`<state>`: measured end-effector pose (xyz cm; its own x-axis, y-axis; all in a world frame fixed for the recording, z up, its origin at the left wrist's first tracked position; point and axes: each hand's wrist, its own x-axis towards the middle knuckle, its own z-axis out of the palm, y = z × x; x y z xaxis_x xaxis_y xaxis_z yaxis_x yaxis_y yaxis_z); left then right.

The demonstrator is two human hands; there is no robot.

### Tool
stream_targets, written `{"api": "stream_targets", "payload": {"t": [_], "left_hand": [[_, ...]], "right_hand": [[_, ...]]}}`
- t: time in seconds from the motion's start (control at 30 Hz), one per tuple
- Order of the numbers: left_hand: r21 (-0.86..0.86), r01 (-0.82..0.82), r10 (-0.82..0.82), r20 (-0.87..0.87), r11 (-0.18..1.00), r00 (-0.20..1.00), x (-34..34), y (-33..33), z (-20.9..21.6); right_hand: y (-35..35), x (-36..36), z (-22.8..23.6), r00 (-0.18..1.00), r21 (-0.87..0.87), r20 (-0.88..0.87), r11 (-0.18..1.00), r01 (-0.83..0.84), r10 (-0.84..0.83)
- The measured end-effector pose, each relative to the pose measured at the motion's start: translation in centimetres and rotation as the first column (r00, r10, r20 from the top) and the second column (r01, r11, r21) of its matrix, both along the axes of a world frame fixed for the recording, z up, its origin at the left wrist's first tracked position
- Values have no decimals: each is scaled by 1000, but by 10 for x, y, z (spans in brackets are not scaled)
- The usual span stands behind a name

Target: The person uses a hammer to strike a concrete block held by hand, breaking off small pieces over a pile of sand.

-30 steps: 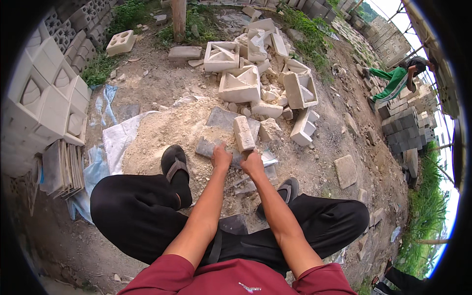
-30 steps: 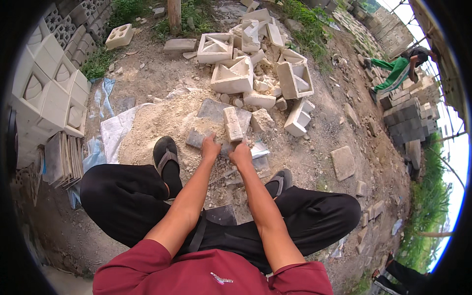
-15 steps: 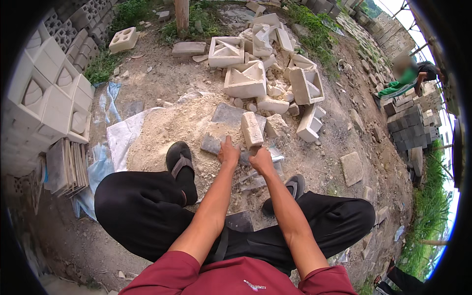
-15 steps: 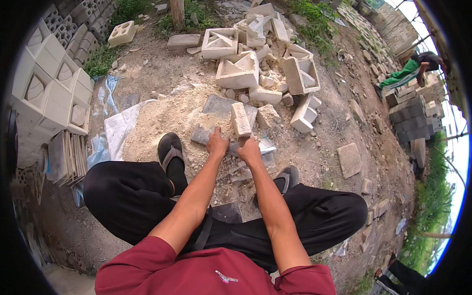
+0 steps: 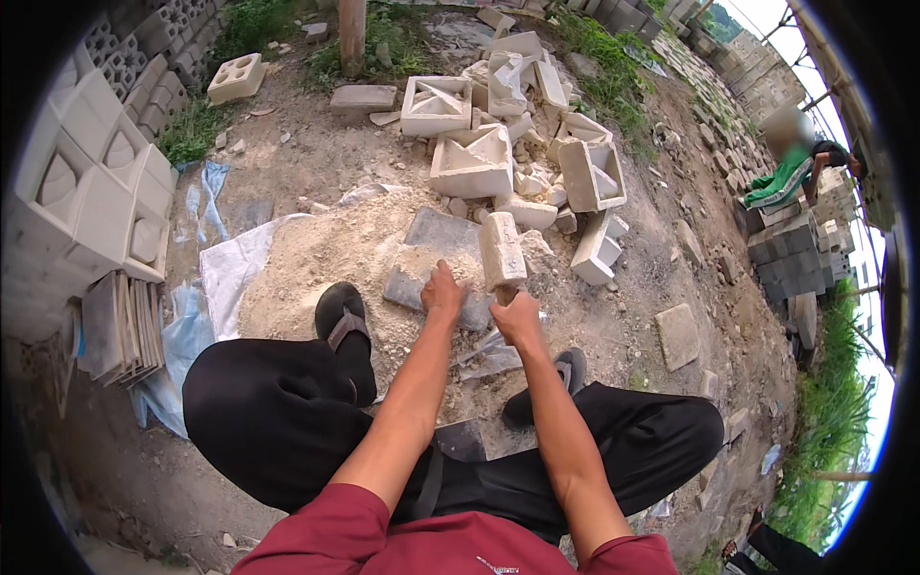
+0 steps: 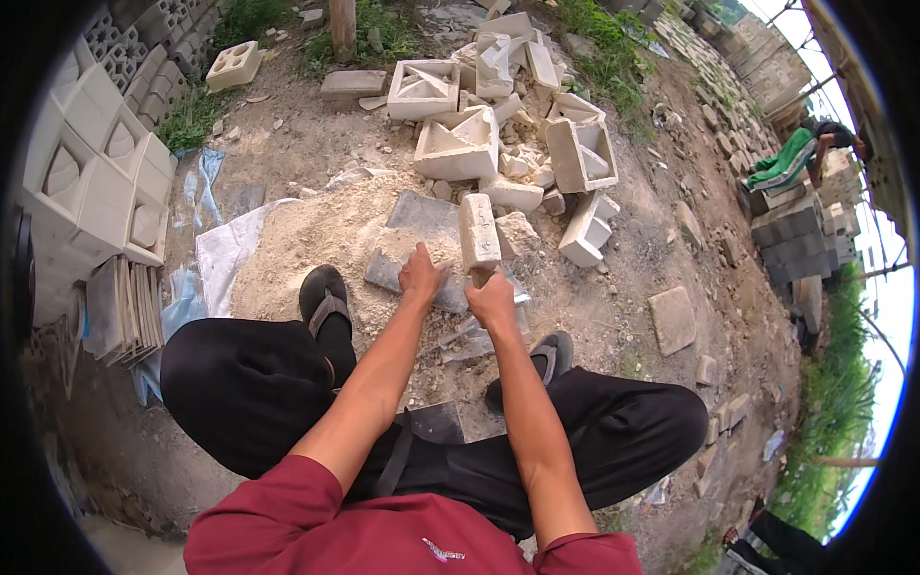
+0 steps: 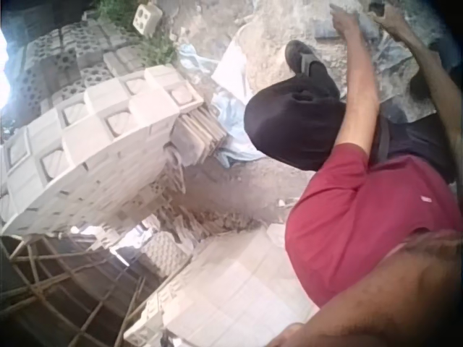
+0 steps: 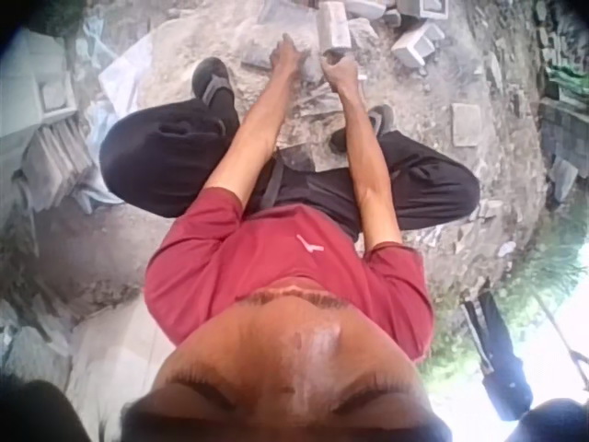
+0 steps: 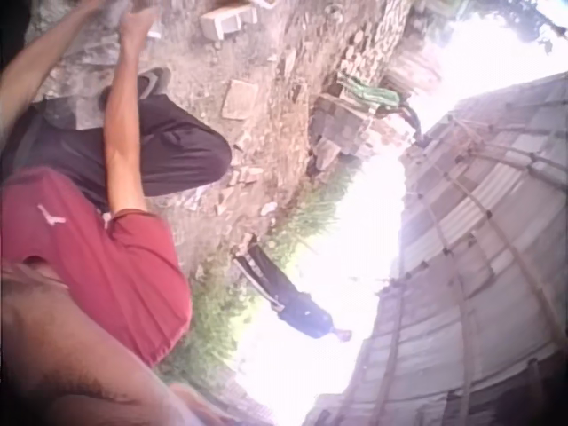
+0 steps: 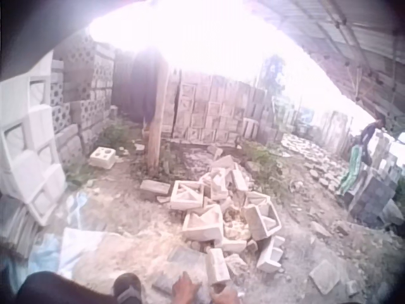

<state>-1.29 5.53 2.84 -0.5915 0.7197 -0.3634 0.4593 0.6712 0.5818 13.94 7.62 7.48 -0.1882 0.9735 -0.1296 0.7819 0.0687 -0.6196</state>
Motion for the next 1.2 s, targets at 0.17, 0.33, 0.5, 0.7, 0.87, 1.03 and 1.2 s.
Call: {"api": "stream_targets", "payload": {"t": [0.17, 0.33, 0.5, 0.7, 0.87, 1.03, 1.2], "left_hand": [[80, -87, 86, 15, 993, 996, -4, -16, -16], [231, -91, 87, 31, 969, 996, 2, -31, -27], [260, -122, 120, 25, 958, 992, -9, -35, -37], [281, -139, 137, 29, 950, 990, -3, -34, -45], [258, -158, 148, 57, 953, 987, -3, -32, -42], [295, -165, 160, 39, 941, 986, -11, -42, -53], [290, -160, 157, 35, 943, 987, -4, -35, -45]], "right_hand": [[-28, -19, -14, 988, 40, -149, 999, 36, -29], [-46, -17, -25, 984, -197, 177, 980, -3, 38], [-10, -25, -11, 969, -187, 134, 966, -180, 206], [-24, -26, -29, 992, -106, 69, 989, -102, 109], [-18, -27, -25, 967, -176, 197, 976, -129, 164], [-5, -41, -4, 984, -204, 89, 970, -131, 151], [-21, -25, -29, 997, -37, 62, 999, -35, 38]]}}
